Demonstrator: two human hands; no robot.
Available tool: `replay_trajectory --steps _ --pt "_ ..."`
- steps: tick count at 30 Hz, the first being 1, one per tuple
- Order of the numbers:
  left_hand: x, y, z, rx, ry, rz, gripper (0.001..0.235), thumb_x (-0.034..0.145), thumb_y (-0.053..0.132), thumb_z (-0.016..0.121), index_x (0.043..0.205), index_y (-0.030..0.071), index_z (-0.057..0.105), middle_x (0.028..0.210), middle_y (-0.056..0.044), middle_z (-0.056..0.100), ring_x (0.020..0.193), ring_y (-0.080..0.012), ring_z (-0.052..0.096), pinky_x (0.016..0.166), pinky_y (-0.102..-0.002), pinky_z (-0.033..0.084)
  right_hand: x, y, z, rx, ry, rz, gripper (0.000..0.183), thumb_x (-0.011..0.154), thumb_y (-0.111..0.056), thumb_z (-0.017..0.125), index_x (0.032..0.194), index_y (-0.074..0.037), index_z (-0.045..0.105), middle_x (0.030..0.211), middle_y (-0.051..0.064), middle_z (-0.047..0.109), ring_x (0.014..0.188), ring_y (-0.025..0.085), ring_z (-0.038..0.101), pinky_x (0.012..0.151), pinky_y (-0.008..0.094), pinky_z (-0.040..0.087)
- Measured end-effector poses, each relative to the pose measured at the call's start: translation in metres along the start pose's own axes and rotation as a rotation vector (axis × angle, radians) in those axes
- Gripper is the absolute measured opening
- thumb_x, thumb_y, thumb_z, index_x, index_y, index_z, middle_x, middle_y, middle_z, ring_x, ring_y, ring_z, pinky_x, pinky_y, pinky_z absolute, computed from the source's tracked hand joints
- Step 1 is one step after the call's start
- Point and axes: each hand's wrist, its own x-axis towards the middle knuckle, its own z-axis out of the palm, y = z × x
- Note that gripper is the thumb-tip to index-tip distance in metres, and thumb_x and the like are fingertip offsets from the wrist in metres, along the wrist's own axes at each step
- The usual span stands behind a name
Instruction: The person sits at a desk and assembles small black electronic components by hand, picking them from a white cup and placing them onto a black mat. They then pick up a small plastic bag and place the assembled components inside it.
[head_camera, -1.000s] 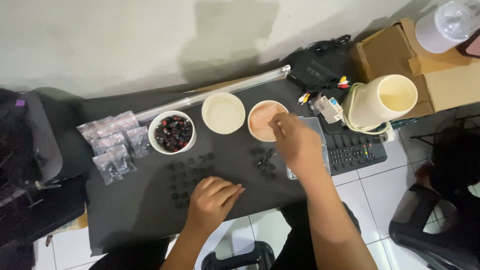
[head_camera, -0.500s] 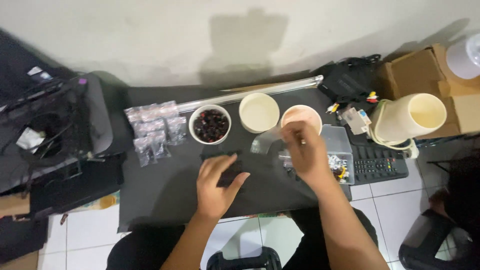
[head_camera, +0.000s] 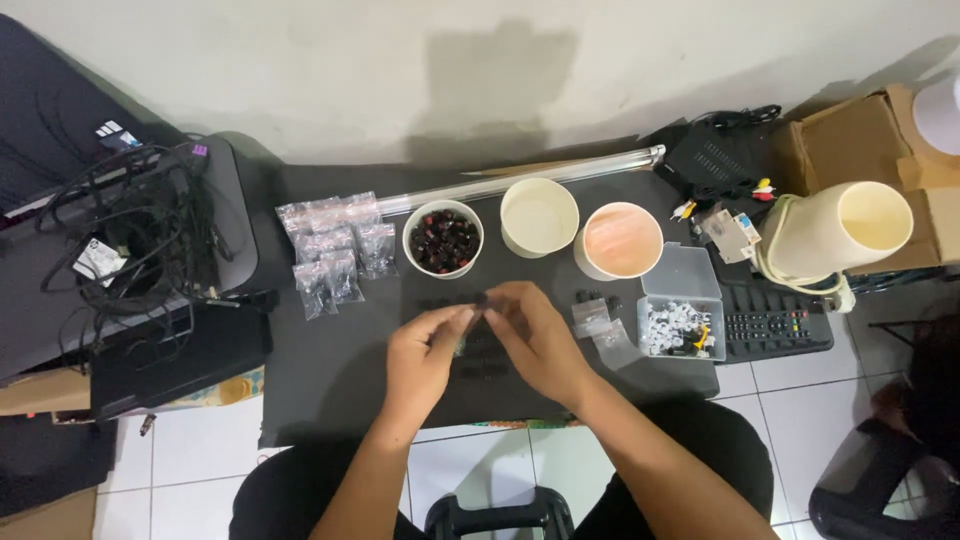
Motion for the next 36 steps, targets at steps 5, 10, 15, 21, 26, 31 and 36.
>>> replay_trajectory --steps 5,10,15,21,26,31,36 --pt "-0.001 -0.006 0.002 -0.035 0.086 -0.012 0.007 0.080 0.015 0.089 0.084 0.012 0.084 0.070 -0.006 0.079 0.060 -0.0110 0.068 0.056 -0.026 0.053 -0.003 0.009 0.015 0.086 0.023 -0.069 0.012 0.101 -0.015 0.063 0.110 -0.009 0.068 0.084 0.007 0.070 0.071 0.022 0.071 0.059 0.034 0.061" --pt "0.000 -0.004 0.006 -0.133 0.077 -0.006 0.016 0.076 0.014 0.092 0.087 0.008 0.082 0.074 -0.010 0.080 0.063 -0.0136 0.071 0.057 -0.027 0.056 0.001 0.019 0.012 0.216 0.041 -0.070 0.009 0.101 -0.010 0.064 0.102 -0.008 0.072 0.087 0.008 0.073 0.077 0.024 0.072 0.064 0.037 0.061" --pt "-0.003 -0.015 0.014 -0.173 -0.124 -0.029 0.025 0.084 0.019 0.085 0.105 0.005 0.081 0.093 -0.015 0.082 0.079 -0.0191 0.076 0.070 -0.035 0.062 0.004 0.038 0.002 0.189 0.068 -0.045 0.013 0.103 -0.014 0.063 0.099 -0.006 0.072 0.084 0.009 0.072 0.074 0.022 0.070 0.063 0.036 0.060" --pt "0.001 0.004 0.009 -0.138 0.027 -0.013 0.022 0.088 0.016 0.081 0.107 0.005 0.080 0.103 -0.018 0.080 0.097 -0.0290 0.077 0.085 -0.042 0.062 0.009 0.025 -0.007 -0.017 0.084 0.113 0.012 0.099 -0.014 0.068 0.106 -0.007 0.076 0.087 0.013 0.076 0.078 0.027 0.073 0.066 0.037 0.059" --pt "0.005 -0.004 0.005 -0.145 0.117 0.016 0.023 0.080 0.014 0.089 0.100 0.007 0.082 0.100 -0.015 0.081 0.094 -0.0261 0.077 0.082 -0.038 0.062 0.023 0.014 -0.012 -0.412 0.025 0.062 0.016 0.100 -0.018 0.067 0.110 -0.008 0.076 0.092 0.011 0.076 0.085 0.026 0.075 0.071 0.035 0.060" --pt "0.005 -0.007 0.003 -0.086 0.093 -0.013 0.021 0.080 0.019 0.090 0.098 0.011 0.083 0.091 -0.011 0.082 0.087 -0.0221 0.079 0.080 -0.036 0.063 0.033 0.034 -0.007 -0.648 -0.077 0.082 0.019 0.099 -0.027 0.067 0.109 -0.017 0.079 0.095 0.006 0.075 0.082 0.023 0.075 0.071 0.033 0.061" --pt "0.008 -0.010 0.002 -0.225 -0.055 -0.009 0.036 0.099 0.029 0.068 0.125 0.006 0.072 0.110 -0.019 0.078 0.101 -0.0251 0.075 0.096 -0.044 0.057 0.038 0.035 -0.008 -0.572 -0.115 0.106 0.017 0.097 -0.025 0.069 0.105 -0.015 0.080 0.096 0.006 0.076 0.086 0.023 0.076 0.073 0.032 0.062"
